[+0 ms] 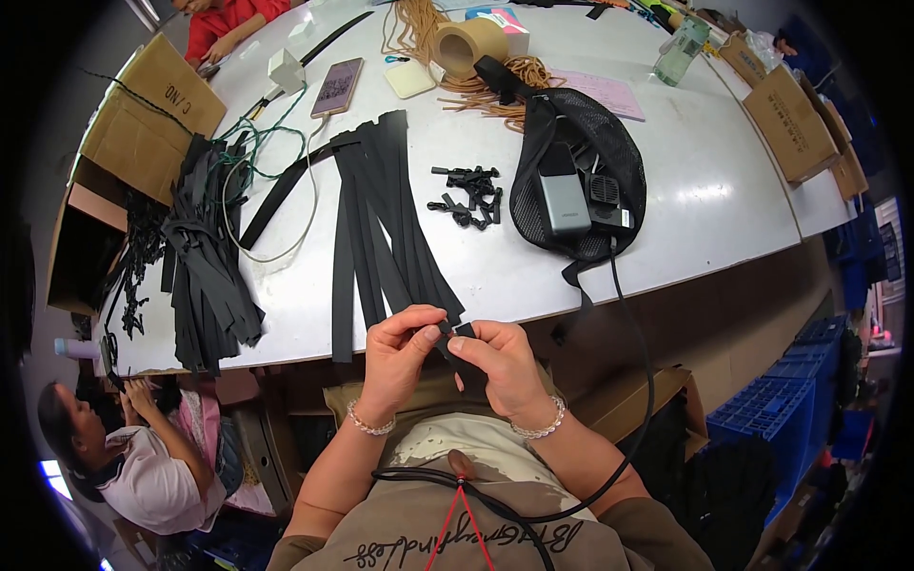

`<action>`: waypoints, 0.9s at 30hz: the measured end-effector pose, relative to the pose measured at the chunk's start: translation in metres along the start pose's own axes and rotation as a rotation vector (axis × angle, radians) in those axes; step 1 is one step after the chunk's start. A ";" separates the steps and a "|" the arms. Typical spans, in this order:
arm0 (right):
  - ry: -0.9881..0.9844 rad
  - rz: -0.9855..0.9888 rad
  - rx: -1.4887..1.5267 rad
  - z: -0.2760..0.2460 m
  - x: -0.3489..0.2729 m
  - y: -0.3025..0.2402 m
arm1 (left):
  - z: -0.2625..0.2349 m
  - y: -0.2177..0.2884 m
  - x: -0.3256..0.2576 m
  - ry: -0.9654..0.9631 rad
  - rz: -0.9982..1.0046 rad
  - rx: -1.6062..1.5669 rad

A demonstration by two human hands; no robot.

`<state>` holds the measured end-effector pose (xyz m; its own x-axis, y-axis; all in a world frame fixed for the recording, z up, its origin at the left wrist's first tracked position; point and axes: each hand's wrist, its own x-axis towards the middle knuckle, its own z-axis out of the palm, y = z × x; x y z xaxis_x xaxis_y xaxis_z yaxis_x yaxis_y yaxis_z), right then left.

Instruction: Manually assemble plastic components onto fabric straps at a workstation.

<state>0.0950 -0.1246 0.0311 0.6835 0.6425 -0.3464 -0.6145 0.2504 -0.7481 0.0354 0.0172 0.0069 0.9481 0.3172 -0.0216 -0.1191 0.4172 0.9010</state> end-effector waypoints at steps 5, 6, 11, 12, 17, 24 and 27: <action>-0.018 0.009 -0.004 0.001 0.000 -0.001 | 0.001 0.000 0.000 -0.001 -0.008 -0.010; -0.018 0.010 -0.004 0.001 0.000 -0.001 | 0.000 -0.001 0.000 0.000 -0.009 -0.010; -0.001 -0.018 0.035 0.003 0.000 0.002 | -0.002 -0.002 0.000 -0.004 0.020 0.015; -0.001 -0.016 0.034 0.003 0.000 0.003 | -0.002 -0.003 -0.001 -0.003 0.020 0.014; 0.035 -0.017 0.030 0.005 0.000 0.007 | -0.003 -0.006 -0.002 -0.004 0.052 0.025; 0.061 -0.082 -0.072 0.002 0.000 0.015 | -0.003 0.000 -0.003 -0.067 0.095 0.112; 0.083 -0.137 -0.152 0.005 -0.001 0.012 | 0.004 0.000 -0.006 -0.003 0.082 0.095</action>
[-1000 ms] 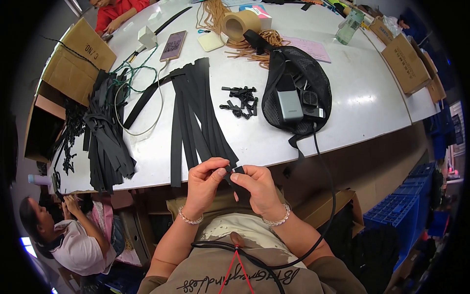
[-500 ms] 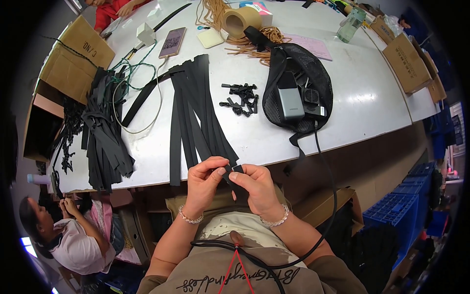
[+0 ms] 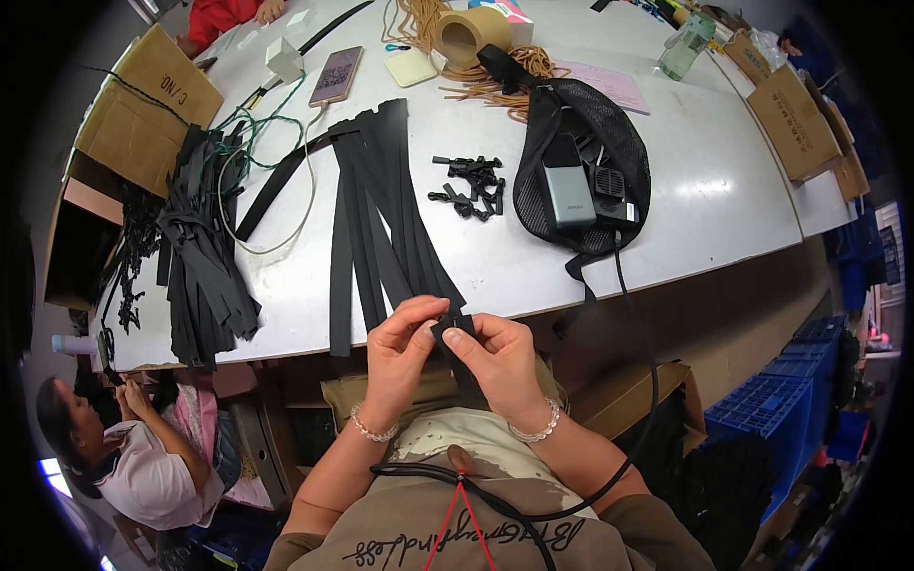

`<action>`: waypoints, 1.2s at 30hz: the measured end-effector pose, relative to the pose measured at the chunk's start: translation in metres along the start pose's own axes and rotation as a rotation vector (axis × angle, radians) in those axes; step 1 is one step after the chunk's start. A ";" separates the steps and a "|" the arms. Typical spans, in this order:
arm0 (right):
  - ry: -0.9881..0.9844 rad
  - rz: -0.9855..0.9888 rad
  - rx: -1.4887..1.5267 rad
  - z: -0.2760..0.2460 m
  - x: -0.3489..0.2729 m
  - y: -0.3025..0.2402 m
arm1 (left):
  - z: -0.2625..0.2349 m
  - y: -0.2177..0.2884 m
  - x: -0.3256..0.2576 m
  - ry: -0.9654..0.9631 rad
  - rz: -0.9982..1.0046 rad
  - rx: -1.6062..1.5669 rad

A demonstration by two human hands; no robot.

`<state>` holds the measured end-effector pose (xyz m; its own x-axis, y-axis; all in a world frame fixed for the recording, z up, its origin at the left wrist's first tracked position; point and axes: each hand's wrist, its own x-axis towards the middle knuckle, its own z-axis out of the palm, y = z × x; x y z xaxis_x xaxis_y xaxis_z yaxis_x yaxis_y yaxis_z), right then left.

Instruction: Manually assemble plastic components onto fabric straps at a workstation.

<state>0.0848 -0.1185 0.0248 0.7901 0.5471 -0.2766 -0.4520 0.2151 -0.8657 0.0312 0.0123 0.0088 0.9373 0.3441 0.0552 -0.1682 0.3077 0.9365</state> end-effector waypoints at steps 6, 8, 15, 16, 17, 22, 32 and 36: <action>0.033 -0.304 -0.304 0.002 0.001 -0.002 | 0.007 0.011 -0.012 0.088 -0.043 0.085; 0.033 -0.438 -0.465 0.004 0.000 -0.006 | 0.008 0.011 -0.012 0.136 -0.155 0.013; 0.008 -0.590 -0.640 0.006 0.004 -0.024 | 0.002 0.004 -0.007 0.202 -0.276 -0.239; -0.006 -0.577 -0.634 0.006 0.005 -0.025 | 0.001 0.005 -0.006 0.202 -0.277 -0.239; -0.019 -0.564 -0.627 0.006 0.005 -0.025 | 0.001 0.006 -0.006 0.208 -0.277 -0.240; -0.036 -0.406 -0.527 0.002 0.007 -0.021 | 0.001 0.018 -0.002 0.236 -0.287 -0.284; -0.212 -0.153 -0.456 -0.004 0.011 -0.030 | 0.002 0.015 -0.005 0.124 -0.298 -0.125; -0.253 -0.124 -0.414 -0.009 0.015 -0.025 | 0.007 0.014 -0.005 0.132 -0.258 -0.122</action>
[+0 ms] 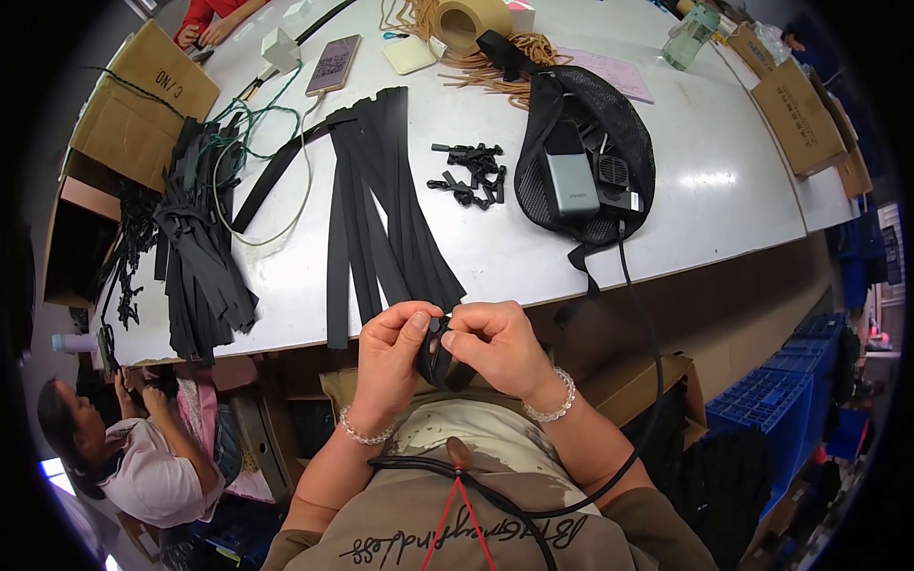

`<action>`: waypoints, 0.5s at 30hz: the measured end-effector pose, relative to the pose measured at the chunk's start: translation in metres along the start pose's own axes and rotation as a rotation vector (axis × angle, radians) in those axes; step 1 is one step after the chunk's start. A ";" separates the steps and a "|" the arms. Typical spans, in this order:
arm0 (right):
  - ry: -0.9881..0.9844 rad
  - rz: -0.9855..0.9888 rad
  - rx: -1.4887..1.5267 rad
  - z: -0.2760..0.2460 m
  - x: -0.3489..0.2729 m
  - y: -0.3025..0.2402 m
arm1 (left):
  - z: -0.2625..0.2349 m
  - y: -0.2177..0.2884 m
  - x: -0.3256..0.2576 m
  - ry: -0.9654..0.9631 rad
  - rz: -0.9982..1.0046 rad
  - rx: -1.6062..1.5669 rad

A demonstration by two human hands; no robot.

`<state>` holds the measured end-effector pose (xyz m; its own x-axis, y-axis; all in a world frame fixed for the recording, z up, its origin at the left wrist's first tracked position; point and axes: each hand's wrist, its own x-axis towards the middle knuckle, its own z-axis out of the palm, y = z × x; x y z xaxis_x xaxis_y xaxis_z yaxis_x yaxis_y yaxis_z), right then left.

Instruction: Manually assemble plastic components onto fabric straps at a workstation.

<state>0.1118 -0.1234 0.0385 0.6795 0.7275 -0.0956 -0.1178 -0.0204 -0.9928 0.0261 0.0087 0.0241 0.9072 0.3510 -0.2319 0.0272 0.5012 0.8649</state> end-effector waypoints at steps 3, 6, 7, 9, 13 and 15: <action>-0.039 0.012 0.095 -0.001 0.001 0.005 | 0.002 -0.001 -0.002 0.001 -0.013 -0.030; -0.079 0.064 0.137 -0.001 0.000 0.002 | 0.004 0.000 -0.003 0.001 -0.017 -0.022; -0.087 0.086 0.144 -0.002 0.000 0.004 | 0.004 0.000 -0.003 0.000 -0.018 -0.022; -0.097 0.108 0.153 -0.003 0.000 0.005 | 0.004 0.000 -0.003 -0.005 -0.004 0.008; -0.142 0.163 0.204 -0.004 0.000 -0.001 | 0.004 0.002 -0.003 -0.009 0.021 0.078; -0.158 0.181 0.208 -0.005 0.000 -0.001 | 0.004 0.003 -0.003 -0.014 0.017 0.103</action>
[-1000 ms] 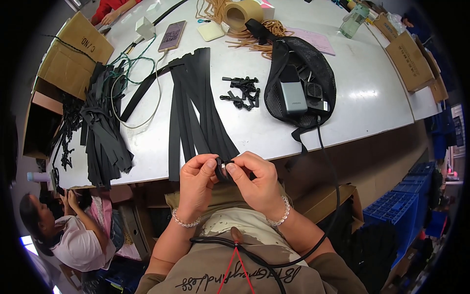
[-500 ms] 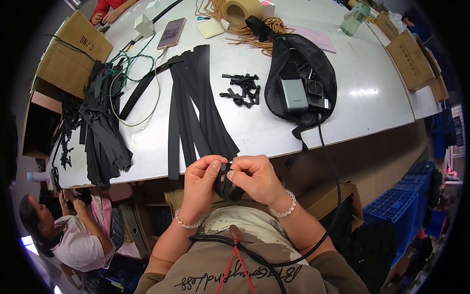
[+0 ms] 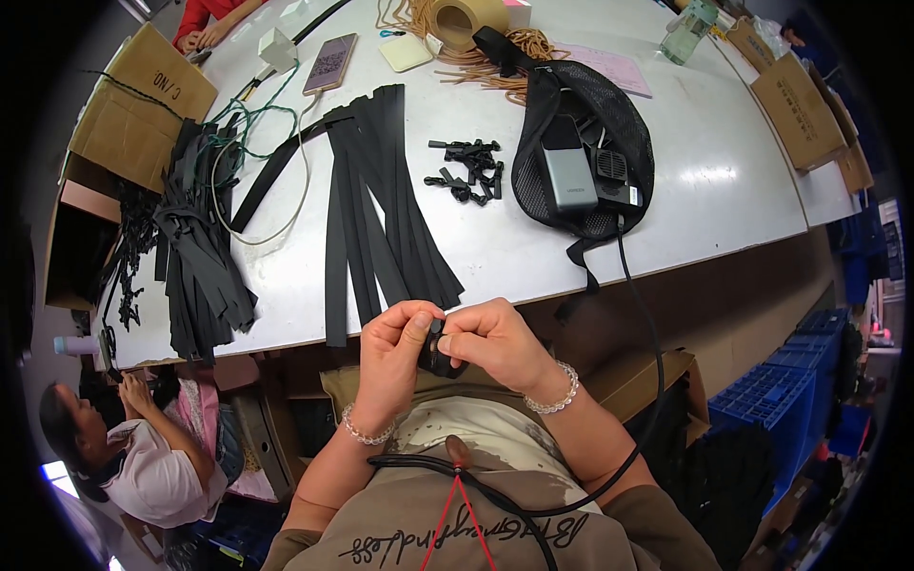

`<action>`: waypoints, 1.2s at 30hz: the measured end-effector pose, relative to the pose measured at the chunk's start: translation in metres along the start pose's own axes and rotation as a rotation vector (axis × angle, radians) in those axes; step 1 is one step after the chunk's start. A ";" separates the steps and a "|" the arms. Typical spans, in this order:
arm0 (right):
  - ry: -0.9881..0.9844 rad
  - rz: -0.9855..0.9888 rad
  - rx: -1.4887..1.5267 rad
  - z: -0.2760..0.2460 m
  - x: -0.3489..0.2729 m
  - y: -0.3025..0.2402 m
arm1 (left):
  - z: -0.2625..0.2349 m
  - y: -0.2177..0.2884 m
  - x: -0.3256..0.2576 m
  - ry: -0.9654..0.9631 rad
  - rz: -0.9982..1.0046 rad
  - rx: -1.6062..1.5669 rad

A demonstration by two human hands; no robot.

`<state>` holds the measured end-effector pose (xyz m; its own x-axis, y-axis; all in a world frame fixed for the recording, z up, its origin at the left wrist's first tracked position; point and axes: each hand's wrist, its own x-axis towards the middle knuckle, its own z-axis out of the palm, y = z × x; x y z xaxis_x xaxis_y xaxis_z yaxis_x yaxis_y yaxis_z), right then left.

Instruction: Manually assemble plastic components onto fabric straps at a workstation.

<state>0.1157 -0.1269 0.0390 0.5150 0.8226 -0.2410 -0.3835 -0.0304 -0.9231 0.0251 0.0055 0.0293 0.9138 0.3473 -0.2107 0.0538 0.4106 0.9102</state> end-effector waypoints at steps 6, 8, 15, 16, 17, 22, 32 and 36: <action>0.001 0.011 0.055 0.000 0.000 0.003 | -0.003 -0.002 0.000 -0.026 -0.018 0.029; 0.001 0.041 0.078 0.001 -0.001 0.000 | -0.004 0.001 -0.001 -0.031 -0.021 0.052; 0.008 0.058 0.095 0.001 -0.002 0.003 | -0.004 0.002 -0.001 -0.034 0.063 0.209; 0.024 0.046 0.087 0.003 -0.001 0.003 | -0.005 0.002 -0.001 -0.033 0.063 0.207; 0.041 0.033 0.081 0.004 -0.002 0.003 | -0.005 0.004 -0.001 -0.031 0.065 0.235; 0.087 -0.116 -0.027 0.008 -0.001 0.011 | -0.009 0.003 -0.002 -0.023 0.062 0.271; 0.231 -0.177 -0.068 0.011 -0.006 0.012 | -0.005 0.005 -0.013 -0.004 0.120 0.085; 0.196 -0.213 -0.137 0.013 -0.013 0.002 | -0.007 0.010 -0.014 -0.040 0.132 -0.014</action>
<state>0.0988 -0.1300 0.0444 0.7157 0.6940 -0.0786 -0.1507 0.0436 -0.9876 0.0103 0.0105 0.0386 0.9280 0.3649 -0.0750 -0.0731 0.3758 0.9238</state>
